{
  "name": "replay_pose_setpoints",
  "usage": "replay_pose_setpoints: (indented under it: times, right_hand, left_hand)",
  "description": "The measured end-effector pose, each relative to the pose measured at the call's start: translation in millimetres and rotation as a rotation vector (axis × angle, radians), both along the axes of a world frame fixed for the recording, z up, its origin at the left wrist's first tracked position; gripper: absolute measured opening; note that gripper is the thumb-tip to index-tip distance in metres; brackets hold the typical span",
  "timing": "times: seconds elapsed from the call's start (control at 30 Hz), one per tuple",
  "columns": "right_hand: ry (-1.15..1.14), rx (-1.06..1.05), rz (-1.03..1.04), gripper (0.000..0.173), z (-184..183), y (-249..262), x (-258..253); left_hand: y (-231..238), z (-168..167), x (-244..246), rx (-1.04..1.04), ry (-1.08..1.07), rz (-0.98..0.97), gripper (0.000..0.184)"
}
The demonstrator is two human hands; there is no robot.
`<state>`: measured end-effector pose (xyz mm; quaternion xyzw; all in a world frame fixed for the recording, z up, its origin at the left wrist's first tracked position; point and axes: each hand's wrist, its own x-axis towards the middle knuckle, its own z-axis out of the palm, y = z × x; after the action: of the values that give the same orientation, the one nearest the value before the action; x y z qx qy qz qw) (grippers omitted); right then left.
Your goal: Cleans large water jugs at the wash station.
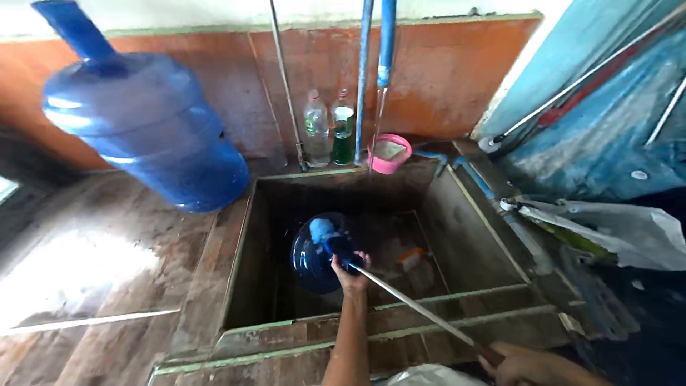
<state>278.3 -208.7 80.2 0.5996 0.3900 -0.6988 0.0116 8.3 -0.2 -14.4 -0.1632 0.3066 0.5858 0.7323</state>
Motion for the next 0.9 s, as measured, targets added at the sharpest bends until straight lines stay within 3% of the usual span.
replay_pose_setpoints:
  times: [0.07, 0.13, 0.17, 0.2, 0.23, 0.3, 0.33, 0.4, 0.5, 0.53, 0.63, 0.73, 0.8, 0.9]
  right_hand:
    - [-0.491, 0.318, 0.267, 0.021, 23.6, 21.0, 18.5]
    - [-0.949, 0.885, 0.418, 0.019, 26.6, 15.8, 42.6]
    - [-1.036, 1.073, 0.448, 0.023, 26.9, 13.4, 50.2]
    - [-1.042, 1.087, 0.455, 0.021, 29.8, 9.5, 46.9]
    - [-0.967, 0.92, 0.422, 0.016, 34.5, 4.1, 33.5]
    - [-0.618, 0.408, 0.257, 0.035, 35.4, -2.1, 8.8]
    - [-0.486, 0.308, 0.181, 0.042, 25.0, -9.1, 3.8]
    - [-0.524, 0.439, 0.167, 0.048, 18.5, -22.1, -3.1]
    - [-0.987, 1.076, 0.308, 0.023, 5.0, -29.2, 26.5]
    - [-1.082, 1.118, 0.293, 0.019, 3.5, -24.6, 39.0]
    - [-1.099, 0.638, 0.239, 0.037, 24.1, 13.5, 30.0]
    - [-0.81, 0.456, 0.299, 0.048, 18.8, 66.4, -41.7]
    - [-0.586, 0.397, 0.228, 0.047, 1.7, 102.2, -87.4]
    - [-0.218, 0.27, 0.009, 0.03, -19.5, 129.9, -126.2]
  left_hand:
    - [0.9, -3.2, 2.4, -0.011, 0.086, -0.116, 0.061]
    - [1.9, -3.0, 1.7, -0.08, 0.18, -0.224, 0.057]
    - [2.8, -2.3, 0.7, -0.117, 0.194, -0.245, 0.052]
    - [3.4, -1.8, -0.1, -0.132, 0.196, -0.238, 0.047]
    - [3.8, -0.8, -1.5, -0.135, 0.185, -0.208, 0.044]
    - [2.8, 4.4, -2.0, -0.128, 0.131, -0.135, 0.042]
    - [2.0, 6.7, -2.4, -0.121, 0.103, -0.106, 0.042]
    - [1.2, 9.7, -2.1, -0.134, 0.083, -0.093, 0.047]
    - [-4.2, 6.8, 0.3, -0.168, 0.143, -0.211, 0.054]
    - [-5.6, 4.4, 1.4, -0.174, 0.17, -0.249, 0.052]
    - [-1.0, 11.4, 5.0, -0.16, 0.186, -0.239, 0.043]
    - [-4.4, 22.6, 14.1, -0.131, 0.197, -0.222, 0.04]
    - [-14.5, 29.1, 21.0, -0.1, 0.215, -0.253, 0.041]
    - [-29.5, 30.8, 16.3, -0.076, 0.217, -0.286, 0.041]
